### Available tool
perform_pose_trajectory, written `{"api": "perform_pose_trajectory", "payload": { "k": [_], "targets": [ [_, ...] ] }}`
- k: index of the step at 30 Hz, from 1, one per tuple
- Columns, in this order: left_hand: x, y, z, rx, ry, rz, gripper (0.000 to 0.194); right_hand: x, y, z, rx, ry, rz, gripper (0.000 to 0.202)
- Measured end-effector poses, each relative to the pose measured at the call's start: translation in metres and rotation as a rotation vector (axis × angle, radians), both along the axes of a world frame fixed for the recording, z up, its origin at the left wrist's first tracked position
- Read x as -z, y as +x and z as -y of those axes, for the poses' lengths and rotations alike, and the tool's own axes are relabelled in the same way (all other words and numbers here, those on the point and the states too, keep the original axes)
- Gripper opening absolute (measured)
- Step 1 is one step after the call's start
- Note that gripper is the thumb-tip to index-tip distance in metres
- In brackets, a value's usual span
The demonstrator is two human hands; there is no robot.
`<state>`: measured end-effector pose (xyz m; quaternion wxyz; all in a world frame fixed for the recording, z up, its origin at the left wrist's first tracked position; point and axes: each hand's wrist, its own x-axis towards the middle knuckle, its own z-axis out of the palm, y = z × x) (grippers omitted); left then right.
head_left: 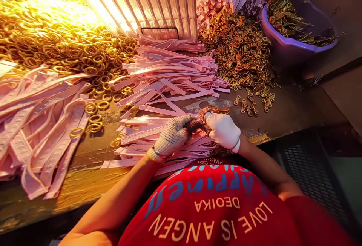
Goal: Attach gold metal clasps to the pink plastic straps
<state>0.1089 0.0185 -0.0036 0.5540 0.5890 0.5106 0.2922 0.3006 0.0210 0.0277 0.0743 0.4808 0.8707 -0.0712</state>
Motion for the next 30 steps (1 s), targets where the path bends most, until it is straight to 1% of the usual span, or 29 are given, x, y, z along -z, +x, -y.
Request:
{"api": "perform_pose_trajectory", "payload": {
  "k": [4, 7, 9, 11, 12, 14, 16, 17, 18, 19, 20, 21, 22, 23, 24, 26, 27, 28, 30],
  "targets": [
    [0.003, 0.002, -0.002, 0.025, 0.079, -0.064, 0.032, 0.013, 0.000, -0.004, -0.131, 0.042, 0.053, 0.027],
    [0.004, 0.002, -0.007, 0.047, 0.088, -0.094, 0.026, 0.021, 0.000, -0.006, -0.194, 0.083, 0.034, 0.023],
    [0.001, -0.004, -0.009, 0.070, 0.088, -0.105, 0.019, 0.023, 0.001, -0.005, -0.213, 0.079, -0.018, 0.021],
    [-0.008, -0.016, -0.011, 0.089, 0.115, -0.131, 0.012, 0.023, 0.004, -0.002, -0.234, 0.065, -0.052, 0.021],
    [-0.013, -0.024, -0.010, 0.079, 0.145, -0.170, 0.011, 0.022, 0.007, 0.001, -0.236, 0.065, -0.059, 0.020],
    [-0.025, -0.041, -0.008, -0.016, 0.200, -0.308, 0.015, 0.019, 0.017, 0.004, -0.247, 0.079, -0.090, 0.016],
    [-0.034, -0.053, -0.004, -0.169, 0.183, -0.412, 0.021, 0.016, 0.035, 0.002, -0.249, 0.099, -0.194, 0.012],
    [-0.037, -0.055, -0.002, -0.245, 0.124, -0.380, 0.025, 0.016, 0.046, -0.002, -0.209, 0.127, -0.255, 0.014],
    [-0.038, -0.054, 0.000, -0.312, 0.031, -0.279, 0.029, 0.016, 0.058, -0.008, -0.125, 0.168, -0.291, 0.017],
    [-0.037, -0.050, 0.001, -0.356, -0.090, -0.118, 0.034, 0.018, 0.070, -0.017, 0.002, 0.219, -0.287, 0.021],
    [-0.035, -0.044, 0.002, -0.378, -0.218, 0.079, 0.038, 0.021, 0.081, -0.027, 0.164, 0.273, -0.221, 0.024],
    [-0.032, -0.037, 0.001, -0.373, -0.340, 0.284, 0.043, 0.025, 0.089, -0.038, 0.319, 0.309, -0.111, 0.025],
    [-0.028, -0.029, 0.000, -0.337, -0.446, 0.472, 0.048, 0.030, 0.095, -0.049, 0.441, 0.321, 0.007, 0.024],
    [-0.023, -0.022, -0.002, -0.274, -0.533, 0.626, 0.052, 0.035, 0.099, -0.060, 0.525, 0.311, 0.110, 0.023],
    [-0.019, -0.017, -0.004, -0.197, -0.604, 0.742, 0.056, 0.040, 0.100, -0.069, 0.566, 0.286, 0.180, 0.022],
    [-0.014, -0.008, -0.007, -0.079, -0.697, 0.875, 0.058, 0.049, 0.096, -0.082, 0.581, 0.228, 0.219, 0.025],
    [-0.013, -0.006, -0.007, -0.058, -0.719, 0.895, 0.056, 0.052, 0.093, -0.087, 0.580, 0.202, 0.206, 0.027],
    [-0.012, -0.004, -0.006, -0.066, -0.725, 0.891, 0.051, 0.055, 0.090, -0.089, 0.584, 0.179, 0.185, 0.028],
    [-0.012, -0.001, -0.002, -0.101, -0.708, 0.817, 0.040, 0.059, 0.086, -0.090, 0.603, 0.142, 0.144, 0.030]
  ]
}}
